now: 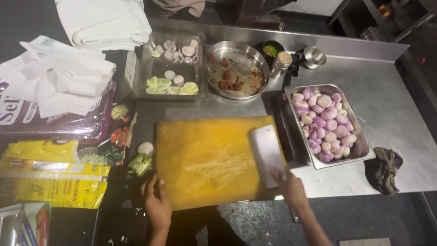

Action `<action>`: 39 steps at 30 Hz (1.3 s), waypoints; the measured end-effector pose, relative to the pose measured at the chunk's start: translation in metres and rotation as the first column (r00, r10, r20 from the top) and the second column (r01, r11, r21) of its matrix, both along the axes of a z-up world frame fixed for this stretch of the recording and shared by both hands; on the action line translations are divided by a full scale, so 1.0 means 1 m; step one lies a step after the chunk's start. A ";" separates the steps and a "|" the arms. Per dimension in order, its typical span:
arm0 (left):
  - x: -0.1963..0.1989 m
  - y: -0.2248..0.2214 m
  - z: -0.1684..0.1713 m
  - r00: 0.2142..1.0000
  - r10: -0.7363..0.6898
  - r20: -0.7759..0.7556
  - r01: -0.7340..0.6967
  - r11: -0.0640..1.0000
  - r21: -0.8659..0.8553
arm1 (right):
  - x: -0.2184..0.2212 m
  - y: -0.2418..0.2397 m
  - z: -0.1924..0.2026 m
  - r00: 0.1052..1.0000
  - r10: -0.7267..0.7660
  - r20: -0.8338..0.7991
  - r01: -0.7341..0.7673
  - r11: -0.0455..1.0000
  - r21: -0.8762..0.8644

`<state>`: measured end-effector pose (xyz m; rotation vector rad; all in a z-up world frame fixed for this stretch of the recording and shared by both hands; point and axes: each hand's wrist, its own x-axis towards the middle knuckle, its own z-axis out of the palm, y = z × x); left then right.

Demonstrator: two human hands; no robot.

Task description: The person peels small shallots at a stainless steel prep counter, using a small knife to trim and peel each shallot over a yellow cutting board and placing peeled shallots into a metal tray. They wipe the cutting board with a cloth and briefly ladle liquid from a pot at a nearby cooking counter before returning to peeling.

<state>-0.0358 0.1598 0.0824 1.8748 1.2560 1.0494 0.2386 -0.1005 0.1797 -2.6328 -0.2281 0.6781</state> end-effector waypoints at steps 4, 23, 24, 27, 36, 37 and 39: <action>0.003 0.003 -0.009 0.986 0.010 0.164 0.009 0.994 -0.112 | 0.015 -0.020 -0.015 0.995 -0.056 0.086 0.048 0.994 0.096; -0.008 0.005 -0.022 0.988 -0.052 0.147 0.045 0.998 0.047 | 0.002 0.008 -0.057 0.975 -0.035 -0.221 0.124 0.908 0.401; -0.006 0.007 -0.022 0.986 -0.046 0.160 0.041 0.998 0.040 | 0.002 0.014 -0.012 0.992 -0.050 -0.116 0.065 0.990 0.126; -0.004 0.007 -0.024 0.986 -0.030 0.164 0.029 1.000 0.009 | 0.016 -0.006 -0.027 0.999 -0.028 0.017 0.029 0.997 -0.066; -0.007 0.006 -0.022 0.986 -0.045 0.159 0.053 0.998 -0.046 | -0.109 0.134 -0.056 0.913 0.408 0.009 -0.401 0.892 0.209; -0.008 0.006 -0.020 0.989 -0.057 0.139 0.063 0.997 -0.039 | -0.121 0.153 -0.023 0.897 0.441 -0.020 -0.440 0.898 0.027; -0.007 0.006 -0.018 0.986 -0.064 0.154 0.072 0.996 -0.045 | -0.111 0.147 -0.015 0.917 0.389 -0.091 -0.390 0.921 0.007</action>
